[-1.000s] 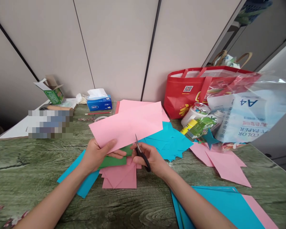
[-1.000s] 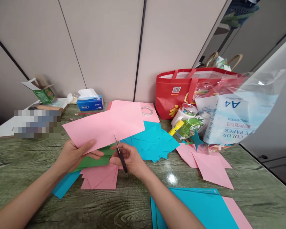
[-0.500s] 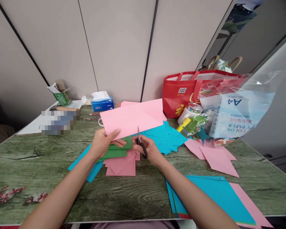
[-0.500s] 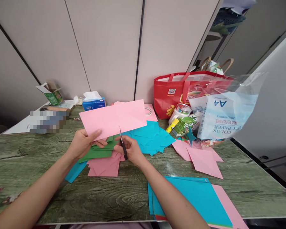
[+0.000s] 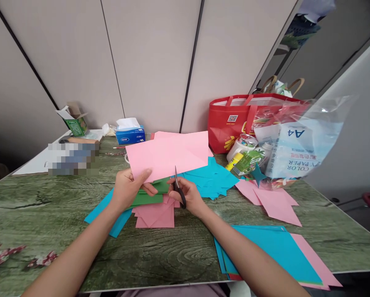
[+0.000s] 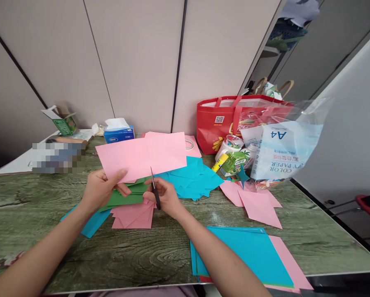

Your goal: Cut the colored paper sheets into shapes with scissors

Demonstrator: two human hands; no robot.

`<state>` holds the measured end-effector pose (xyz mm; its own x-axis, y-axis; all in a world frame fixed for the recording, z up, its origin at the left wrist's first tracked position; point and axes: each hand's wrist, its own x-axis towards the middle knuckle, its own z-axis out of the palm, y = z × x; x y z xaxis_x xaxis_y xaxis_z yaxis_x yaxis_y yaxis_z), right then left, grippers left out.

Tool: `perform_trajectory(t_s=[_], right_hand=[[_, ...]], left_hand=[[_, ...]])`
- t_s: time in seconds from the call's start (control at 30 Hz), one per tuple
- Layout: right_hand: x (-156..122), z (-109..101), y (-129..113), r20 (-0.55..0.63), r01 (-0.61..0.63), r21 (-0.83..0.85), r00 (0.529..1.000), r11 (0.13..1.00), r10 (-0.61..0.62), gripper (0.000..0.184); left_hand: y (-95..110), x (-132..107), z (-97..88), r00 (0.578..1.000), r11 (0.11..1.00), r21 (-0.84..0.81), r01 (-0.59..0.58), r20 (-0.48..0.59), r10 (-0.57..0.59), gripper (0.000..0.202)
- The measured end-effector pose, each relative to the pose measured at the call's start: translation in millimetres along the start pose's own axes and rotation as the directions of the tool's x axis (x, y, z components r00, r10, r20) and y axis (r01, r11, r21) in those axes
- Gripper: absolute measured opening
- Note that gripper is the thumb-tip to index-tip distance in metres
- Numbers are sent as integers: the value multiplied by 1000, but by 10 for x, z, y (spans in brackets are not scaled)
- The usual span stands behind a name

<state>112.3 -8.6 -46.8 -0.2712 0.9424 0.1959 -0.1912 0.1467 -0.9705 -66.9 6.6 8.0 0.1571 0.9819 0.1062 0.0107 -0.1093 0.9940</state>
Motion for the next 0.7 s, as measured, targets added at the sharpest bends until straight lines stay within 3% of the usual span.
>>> perform_trajectory(t_s=[0.33,0.7], right_hand=[[-4,9,49,-18,3,72,1000,997,-2,31],[-10,29,94,-45,18,18,999,1000,-17,30]], left_hand=[[-35,14,-15,1000,999,36,-1,-6,1,22],[-42,9,-15,1000,999,34,-4,2,4,22]])
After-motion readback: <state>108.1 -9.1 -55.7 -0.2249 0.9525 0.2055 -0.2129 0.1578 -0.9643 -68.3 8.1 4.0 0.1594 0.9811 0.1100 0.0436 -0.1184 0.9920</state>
